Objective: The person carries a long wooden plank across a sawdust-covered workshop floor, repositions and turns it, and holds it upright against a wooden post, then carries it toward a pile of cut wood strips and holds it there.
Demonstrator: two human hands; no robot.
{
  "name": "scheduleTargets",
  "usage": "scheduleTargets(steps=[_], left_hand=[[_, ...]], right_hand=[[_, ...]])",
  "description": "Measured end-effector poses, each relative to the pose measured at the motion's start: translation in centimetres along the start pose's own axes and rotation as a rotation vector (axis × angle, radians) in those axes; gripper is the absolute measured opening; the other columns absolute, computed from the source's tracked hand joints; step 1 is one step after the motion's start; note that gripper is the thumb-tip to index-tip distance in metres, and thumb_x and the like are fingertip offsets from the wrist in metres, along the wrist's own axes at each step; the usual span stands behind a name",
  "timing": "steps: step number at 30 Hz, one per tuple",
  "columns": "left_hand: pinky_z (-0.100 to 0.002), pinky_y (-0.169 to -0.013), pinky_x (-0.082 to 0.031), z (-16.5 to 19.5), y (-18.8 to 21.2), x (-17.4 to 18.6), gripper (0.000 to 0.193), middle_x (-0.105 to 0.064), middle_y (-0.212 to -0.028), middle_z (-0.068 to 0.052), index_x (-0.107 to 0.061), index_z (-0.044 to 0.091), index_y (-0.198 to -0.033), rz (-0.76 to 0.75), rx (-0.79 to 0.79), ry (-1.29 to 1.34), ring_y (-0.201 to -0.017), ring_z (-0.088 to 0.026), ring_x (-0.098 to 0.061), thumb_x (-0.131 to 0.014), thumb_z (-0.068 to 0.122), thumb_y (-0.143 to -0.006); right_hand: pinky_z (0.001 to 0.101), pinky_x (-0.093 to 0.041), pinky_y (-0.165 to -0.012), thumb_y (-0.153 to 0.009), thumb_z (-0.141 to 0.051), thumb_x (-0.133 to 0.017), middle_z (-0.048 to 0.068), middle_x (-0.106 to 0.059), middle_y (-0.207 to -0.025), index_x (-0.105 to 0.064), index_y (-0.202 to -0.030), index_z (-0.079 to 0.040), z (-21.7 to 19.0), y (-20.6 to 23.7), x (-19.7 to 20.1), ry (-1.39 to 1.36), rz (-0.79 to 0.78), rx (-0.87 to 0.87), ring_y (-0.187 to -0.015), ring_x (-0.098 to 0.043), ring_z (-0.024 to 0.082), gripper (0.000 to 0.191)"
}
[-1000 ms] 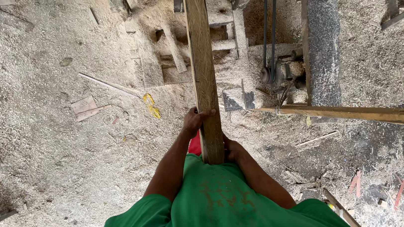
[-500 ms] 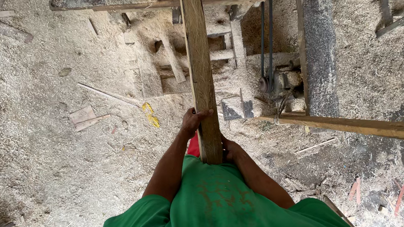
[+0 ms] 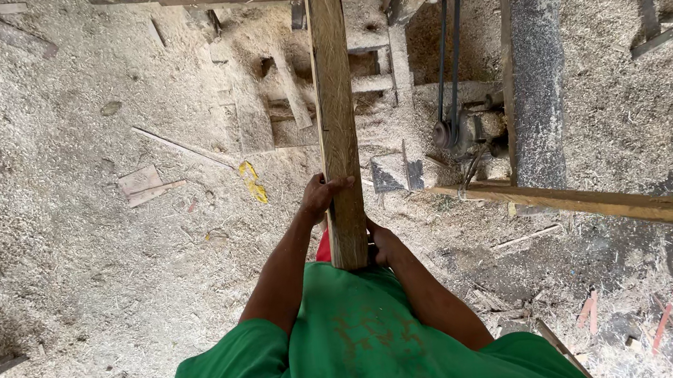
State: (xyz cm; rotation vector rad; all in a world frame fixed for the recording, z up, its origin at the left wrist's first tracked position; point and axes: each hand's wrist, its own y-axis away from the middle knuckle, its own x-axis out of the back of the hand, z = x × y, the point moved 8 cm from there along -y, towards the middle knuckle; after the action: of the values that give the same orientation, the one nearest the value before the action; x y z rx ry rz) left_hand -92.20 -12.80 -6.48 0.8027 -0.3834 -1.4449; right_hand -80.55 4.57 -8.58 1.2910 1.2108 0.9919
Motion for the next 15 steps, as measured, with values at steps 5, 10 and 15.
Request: scheduleTargets(steps=[5, 10, 15], left_hand=[[-0.041, -0.087, -0.062, -2.7, 2.2, 0.1, 0.075, -0.074, -0.110, -0.021, -0.062, -0.009, -0.124, 0.009, -0.006, -0.001, -0.096, -0.030, -0.075, -0.090, 0.035, -0.069], [-0.041, -0.082, -0.062, -5.3, 4.8, -0.2, 0.072, -0.070, -0.109, -0.020, -0.065, -0.009, -0.118, 0.016, -0.031, -0.057, -0.095, -0.030, -0.073, -0.088, 0.039, -0.069], [-0.040, -0.082, -0.062, -5.9, 6.2, -1.0, 0.073, -0.060, -0.111, -0.017, -0.059, -0.003, -0.115, 0.009, -0.096, 0.016, -0.099, -0.029, -0.068, -0.091, 0.040, -0.066]], right_hand=[[0.0580, -0.057, -0.092, -0.086, -0.071, -0.065, 0.016, -0.064, -0.118, -0.062, -0.125, 0.001, 3.3, 0.0, 0.8, -0.009, 0.018, -0.042, -0.107, -0.062, 0.037, 0.083], [0.0571, -0.057, -0.087, -0.087, -0.071, -0.066, 0.017, -0.066, -0.106, -0.065, -0.117, 0.005, 6.6, 0.0, 3.0, 0.030, 0.034, -0.027, -0.098, -0.064, 0.035, 0.082], [0.0543, -0.055, -0.081, -0.088, -0.076, -0.057, 0.019, -0.068, -0.108, -0.066, -0.118, 0.001, 7.9, 0.4, 4.3, 0.151, 0.052, 0.040, -0.094, -0.063, 0.035, 0.084]])
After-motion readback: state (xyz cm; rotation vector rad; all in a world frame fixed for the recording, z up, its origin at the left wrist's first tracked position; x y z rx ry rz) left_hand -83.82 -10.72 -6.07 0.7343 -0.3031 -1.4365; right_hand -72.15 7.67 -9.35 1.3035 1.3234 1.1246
